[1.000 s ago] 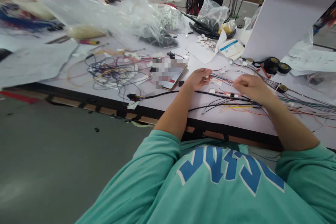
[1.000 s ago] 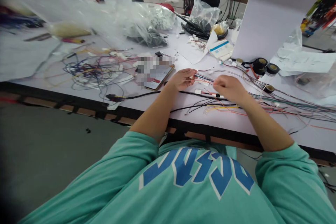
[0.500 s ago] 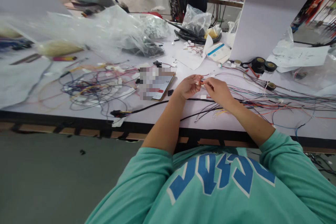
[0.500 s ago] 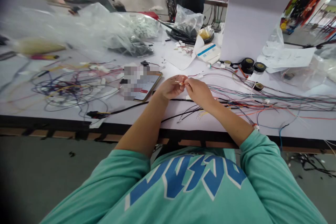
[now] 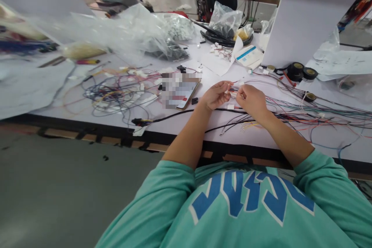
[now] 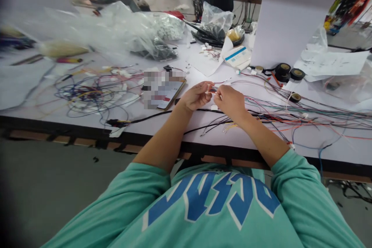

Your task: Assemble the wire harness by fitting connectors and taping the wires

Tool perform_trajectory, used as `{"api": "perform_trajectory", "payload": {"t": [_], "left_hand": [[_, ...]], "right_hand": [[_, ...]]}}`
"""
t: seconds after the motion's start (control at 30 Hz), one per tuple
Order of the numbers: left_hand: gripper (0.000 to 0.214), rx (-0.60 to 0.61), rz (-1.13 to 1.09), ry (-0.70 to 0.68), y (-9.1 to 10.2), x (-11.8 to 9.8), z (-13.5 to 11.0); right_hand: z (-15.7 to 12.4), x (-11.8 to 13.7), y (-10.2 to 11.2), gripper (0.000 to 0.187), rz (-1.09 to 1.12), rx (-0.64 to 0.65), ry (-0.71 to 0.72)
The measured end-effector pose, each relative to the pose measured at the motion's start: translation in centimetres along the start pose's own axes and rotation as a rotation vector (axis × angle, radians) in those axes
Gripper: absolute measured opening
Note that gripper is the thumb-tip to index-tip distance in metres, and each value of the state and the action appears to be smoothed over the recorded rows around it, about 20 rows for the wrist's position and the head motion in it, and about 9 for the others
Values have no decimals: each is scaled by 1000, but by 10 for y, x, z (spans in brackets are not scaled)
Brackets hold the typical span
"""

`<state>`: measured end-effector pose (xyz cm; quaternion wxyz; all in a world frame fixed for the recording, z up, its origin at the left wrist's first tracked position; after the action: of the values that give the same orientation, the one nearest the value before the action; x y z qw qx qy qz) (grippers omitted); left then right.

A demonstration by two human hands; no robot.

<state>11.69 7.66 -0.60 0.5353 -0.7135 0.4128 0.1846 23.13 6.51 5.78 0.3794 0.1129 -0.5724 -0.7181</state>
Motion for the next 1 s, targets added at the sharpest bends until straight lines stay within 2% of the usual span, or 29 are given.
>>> {"api": "perform_trajectory", "payload": {"t": [0.17,0.53,0.73,1.0], "left_hand": [[12,49,23,7,-1,2,3],[6,67,58,1,2,2,5],[2,111,133,-31,0,1,4],[12,133,195,-102,-7,1,1]], "right_hand": [[0,0,2,18,-45,-18,-4],[1,1,1,16,-76,101,3],[1,3,-1,16,-95,90,14],[-1,4,-1,21,-77,136,-38]]}}
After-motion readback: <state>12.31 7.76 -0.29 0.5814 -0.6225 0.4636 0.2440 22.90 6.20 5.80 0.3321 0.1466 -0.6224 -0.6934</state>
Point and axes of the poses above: each hand's wrist, its own z-axis towards the middle knuckle, its own y-axis out of the back of the hand, x = y × z, the point moved 7 cm from there along z, towards the middle knuckle, and after that the axes turned 12 degrees about y, right-handed, at the moved point
